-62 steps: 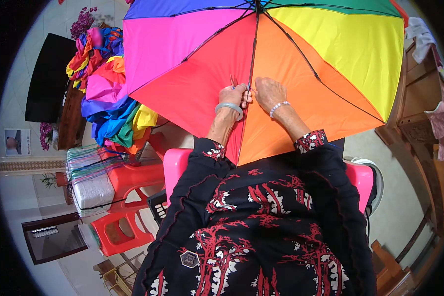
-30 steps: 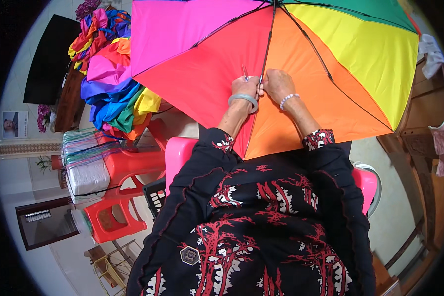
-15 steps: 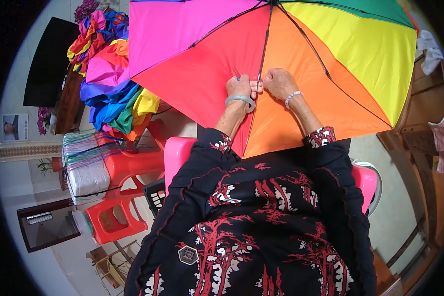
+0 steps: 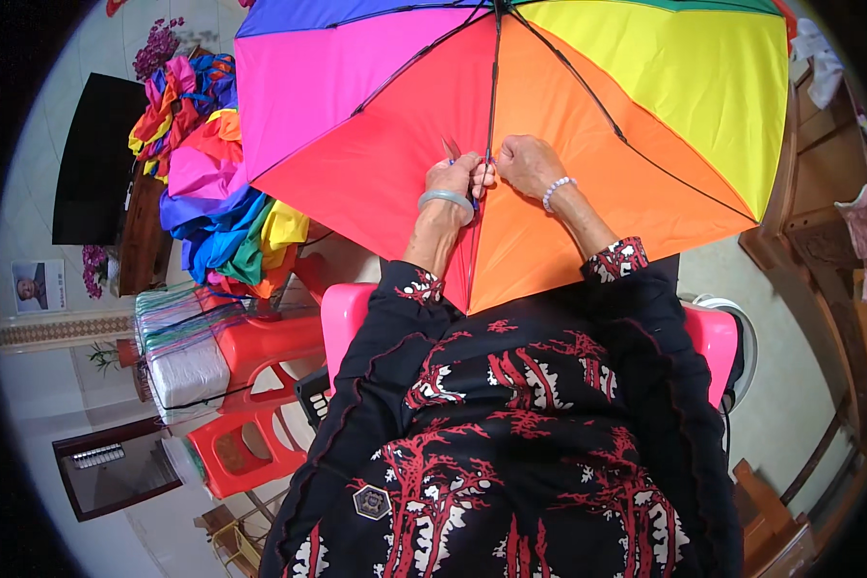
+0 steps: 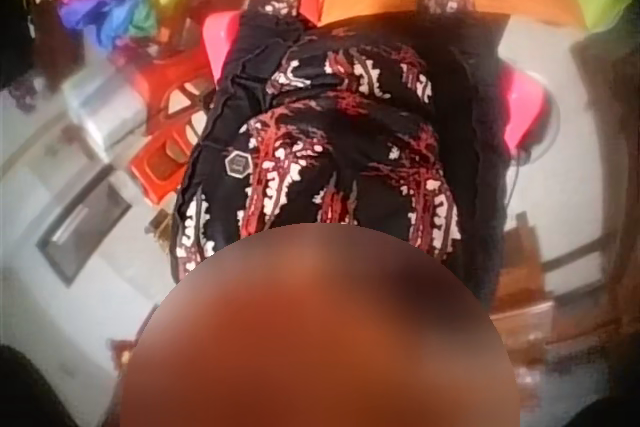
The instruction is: The recorder is attaching rainbow-colored umbrella fabric to the metal rib tips of an umbrella frame.
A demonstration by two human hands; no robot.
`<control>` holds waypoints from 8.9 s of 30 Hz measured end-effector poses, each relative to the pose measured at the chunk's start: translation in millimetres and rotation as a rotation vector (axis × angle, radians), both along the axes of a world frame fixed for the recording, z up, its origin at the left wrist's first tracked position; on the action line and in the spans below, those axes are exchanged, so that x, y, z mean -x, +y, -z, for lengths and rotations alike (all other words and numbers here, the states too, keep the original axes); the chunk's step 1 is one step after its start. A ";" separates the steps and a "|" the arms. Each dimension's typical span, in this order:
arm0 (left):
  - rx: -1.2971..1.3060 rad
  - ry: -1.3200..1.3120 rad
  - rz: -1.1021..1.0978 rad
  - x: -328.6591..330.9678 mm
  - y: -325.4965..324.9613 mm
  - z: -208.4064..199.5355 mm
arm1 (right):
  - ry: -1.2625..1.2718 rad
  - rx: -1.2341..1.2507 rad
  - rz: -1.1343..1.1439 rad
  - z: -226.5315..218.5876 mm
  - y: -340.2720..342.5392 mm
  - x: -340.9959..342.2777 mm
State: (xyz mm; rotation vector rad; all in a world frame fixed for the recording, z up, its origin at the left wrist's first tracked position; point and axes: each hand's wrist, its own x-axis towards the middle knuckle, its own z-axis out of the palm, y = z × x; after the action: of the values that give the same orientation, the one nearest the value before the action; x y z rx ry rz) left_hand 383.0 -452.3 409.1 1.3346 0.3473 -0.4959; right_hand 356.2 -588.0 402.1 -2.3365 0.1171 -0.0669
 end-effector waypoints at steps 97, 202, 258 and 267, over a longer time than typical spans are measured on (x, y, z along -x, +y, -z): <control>-0.219 -0.216 0.164 3.4 -4.0 -4.9 | 0.110 -0.935 0.238 -5.3 13.3 4.4; -1.297 -0.785 0.766 -8.9 9.6 -61.8 | -0.371 -0.116 0.157 -42.9 -32.7 8.5; -0.482 -1.026 1.101 79.3 -151.2 -196.2 | -0.514 -1.757 -0.126 -8.5 -38.8 51.7; -0.461 -1.465 0.935 67.9 -319.4 -186.9 | -0.594 -1.709 -0.137 -38.1 -69.6 67.0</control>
State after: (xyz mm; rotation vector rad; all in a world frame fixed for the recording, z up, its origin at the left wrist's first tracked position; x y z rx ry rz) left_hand 315.1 -771.8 596.0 1.9101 -1.4974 -0.0591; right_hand 289.1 -657.6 440.3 -0.5575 -0.2190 -0.4001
